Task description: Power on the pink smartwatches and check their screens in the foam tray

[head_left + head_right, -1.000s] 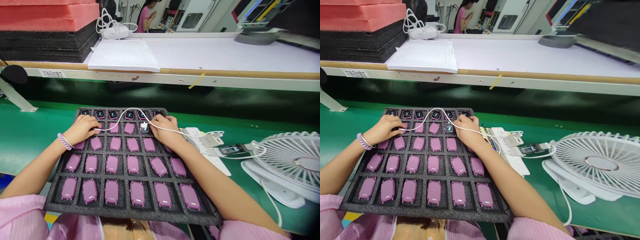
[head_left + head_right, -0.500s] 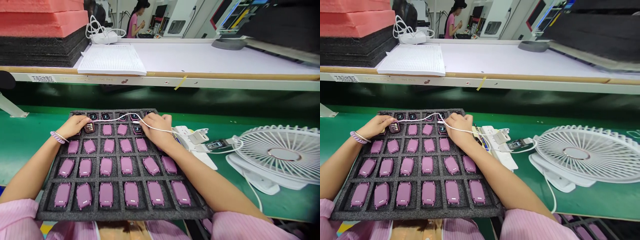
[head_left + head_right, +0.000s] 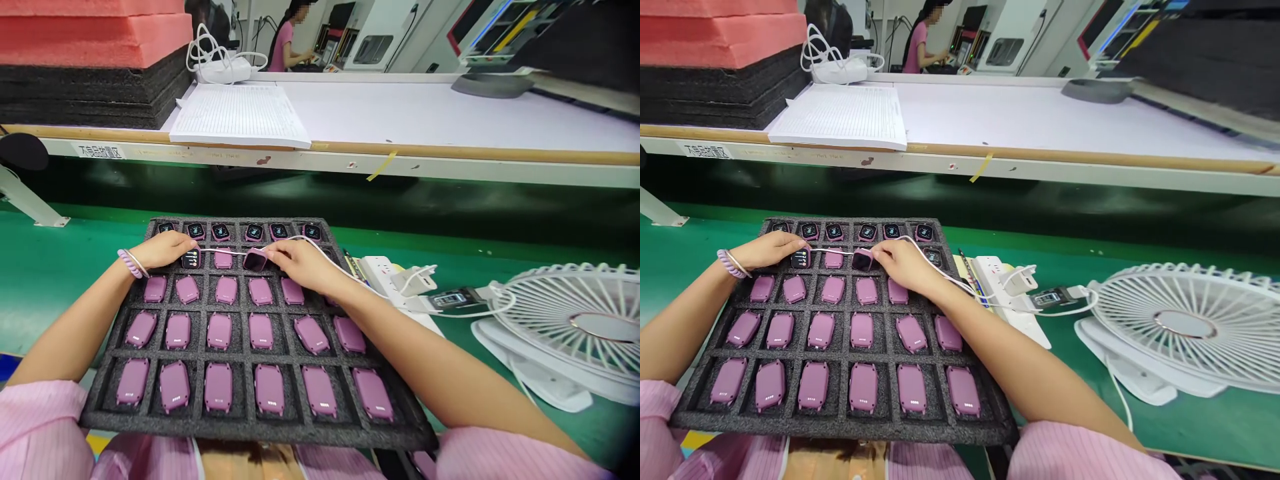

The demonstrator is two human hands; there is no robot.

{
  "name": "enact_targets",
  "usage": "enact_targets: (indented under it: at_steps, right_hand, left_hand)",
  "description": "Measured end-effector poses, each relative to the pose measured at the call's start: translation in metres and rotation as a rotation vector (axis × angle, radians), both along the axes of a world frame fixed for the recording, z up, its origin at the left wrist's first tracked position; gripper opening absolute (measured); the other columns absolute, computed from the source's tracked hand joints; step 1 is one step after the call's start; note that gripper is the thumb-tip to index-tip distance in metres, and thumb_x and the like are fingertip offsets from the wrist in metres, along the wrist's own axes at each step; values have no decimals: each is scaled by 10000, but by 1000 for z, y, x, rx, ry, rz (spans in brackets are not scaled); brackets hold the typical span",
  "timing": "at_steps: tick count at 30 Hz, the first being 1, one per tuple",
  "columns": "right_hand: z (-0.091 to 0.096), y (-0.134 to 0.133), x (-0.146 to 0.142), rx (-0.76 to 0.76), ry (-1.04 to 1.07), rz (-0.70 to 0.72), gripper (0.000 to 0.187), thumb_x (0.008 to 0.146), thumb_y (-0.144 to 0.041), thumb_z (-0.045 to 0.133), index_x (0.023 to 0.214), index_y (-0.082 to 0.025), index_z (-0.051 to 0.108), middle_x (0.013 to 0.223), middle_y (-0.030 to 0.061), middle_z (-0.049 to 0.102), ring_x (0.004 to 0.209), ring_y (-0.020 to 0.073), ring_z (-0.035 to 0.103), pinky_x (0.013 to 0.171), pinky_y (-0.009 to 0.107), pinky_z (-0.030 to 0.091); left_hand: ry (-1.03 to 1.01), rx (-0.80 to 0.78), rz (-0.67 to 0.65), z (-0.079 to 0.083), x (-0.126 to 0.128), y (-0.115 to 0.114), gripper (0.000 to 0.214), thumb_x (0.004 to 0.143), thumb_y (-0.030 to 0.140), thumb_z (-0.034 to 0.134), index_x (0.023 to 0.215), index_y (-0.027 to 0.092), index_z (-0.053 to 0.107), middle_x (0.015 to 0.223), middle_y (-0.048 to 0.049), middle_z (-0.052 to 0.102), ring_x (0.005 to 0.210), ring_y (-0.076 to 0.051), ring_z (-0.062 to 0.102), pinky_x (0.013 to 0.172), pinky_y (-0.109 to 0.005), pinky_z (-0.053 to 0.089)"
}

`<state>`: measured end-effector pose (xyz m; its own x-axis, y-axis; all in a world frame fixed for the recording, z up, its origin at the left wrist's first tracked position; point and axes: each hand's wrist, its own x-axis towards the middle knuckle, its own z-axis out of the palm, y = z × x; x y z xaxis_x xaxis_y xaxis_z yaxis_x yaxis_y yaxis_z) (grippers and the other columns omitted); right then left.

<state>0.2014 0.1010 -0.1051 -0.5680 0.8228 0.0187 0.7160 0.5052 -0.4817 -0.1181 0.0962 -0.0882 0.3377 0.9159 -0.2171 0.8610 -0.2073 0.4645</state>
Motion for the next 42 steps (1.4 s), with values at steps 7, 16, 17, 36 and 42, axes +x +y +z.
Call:
enact_targets:
  at_steps: [7, 16, 17, 36, 42]
  right_hand:
    - [-9, 8, -8, 119, -244, -50, 293, 1013, -122, 485, 1087, -177, 762, 1146, 142, 698, 1083, 327, 623, 847, 412, 404]
    - [-31, 2, -2, 315, -104, -57, 250, 1002, -136, 532, 1039, -197, 771, 1050, 129, 662, 1034, 306, 565, 841, 403, 336]
    - [-31, 2, -2, 318, -106, -59, 245, 1003, -136, 535, 1030, -196, 771, 1049, 128, 661, 1029, 306, 564, 837, 401, 333]
    - [-44, 13, 1, 531, -68, 38, 303, 981, -125, 479, 1019, -195, 771, 1570, 130, 490, 1456, 381, 401, 1164, 708, 246]
    - [-44, 16, 0, 417, -96, 60, 298, 996, -99, 489, 1072, -181, 766, 1374, 161, 659, 1271, 330, 596, 1152, 620, 336]
  left_hand:
    - [-75, -62, -2, 4, -2, -2, 727, 884, 725, 329, 1033, 161, 764, 1113, -96, 775, 1061, -292, 674, 1010, -361, 508]
    - [-92, -76, -10, 10, -2, -13, 709, 800, 582, 560, 1342, 138, 669, 859, -44, 696, 714, -184, 591, 662, -265, 475]
    - [-89, -50, 4, 8, 0, -14, 705, 808, 618, 552, 1297, 129, 693, 843, -49, 687, 718, -188, 588, 664, -271, 469]
    - [-228, -143, 76, 17, -6, -16, 707, 883, 717, 496, 1266, 181, 752, 1179, -96, 777, 974, -235, 661, 905, -311, 547]
    - [-186, -147, 58, 18, -5, -12, 673, 833, 722, 553, 1171, 187, 781, 833, -41, 752, 697, -171, 572, 702, -263, 506]
